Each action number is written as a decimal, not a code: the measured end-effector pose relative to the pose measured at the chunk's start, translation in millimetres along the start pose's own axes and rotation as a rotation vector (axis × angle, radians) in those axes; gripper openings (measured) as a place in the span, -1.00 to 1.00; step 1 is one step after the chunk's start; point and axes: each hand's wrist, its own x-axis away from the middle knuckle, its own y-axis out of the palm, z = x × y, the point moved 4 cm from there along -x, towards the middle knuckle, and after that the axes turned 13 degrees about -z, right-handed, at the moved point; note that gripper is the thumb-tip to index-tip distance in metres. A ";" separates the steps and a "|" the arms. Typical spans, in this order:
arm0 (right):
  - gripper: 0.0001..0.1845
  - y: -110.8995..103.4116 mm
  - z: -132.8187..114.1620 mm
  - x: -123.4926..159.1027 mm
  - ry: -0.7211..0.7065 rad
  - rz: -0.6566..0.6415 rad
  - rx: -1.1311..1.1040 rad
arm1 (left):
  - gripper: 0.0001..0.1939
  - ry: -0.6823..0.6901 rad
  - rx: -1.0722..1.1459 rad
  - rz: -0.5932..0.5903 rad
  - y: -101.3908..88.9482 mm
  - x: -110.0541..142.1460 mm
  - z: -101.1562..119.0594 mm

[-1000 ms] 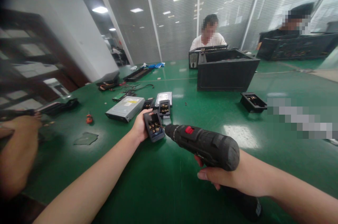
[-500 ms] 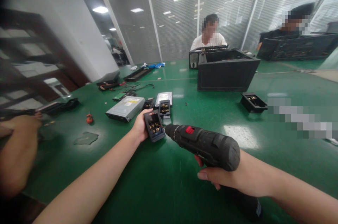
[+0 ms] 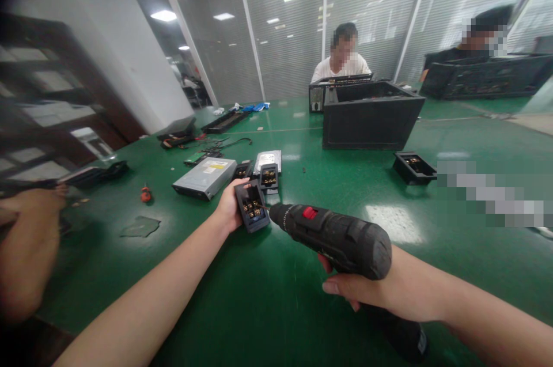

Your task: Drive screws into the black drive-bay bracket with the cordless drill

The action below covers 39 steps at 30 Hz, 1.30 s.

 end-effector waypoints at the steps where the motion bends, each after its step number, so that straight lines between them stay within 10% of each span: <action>1: -0.71 0.0 -0.8 -0.1 0.005 -0.002 0.001 | -0.73 -0.002 0.002 0.000 0.0 0.0 -0.1; 39: -0.70 -0.7 -0.4 -2.2 0.000 0.004 -0.001 | -0.73 -0.003 -0.003 -0.001 0.0 0.9 -0.4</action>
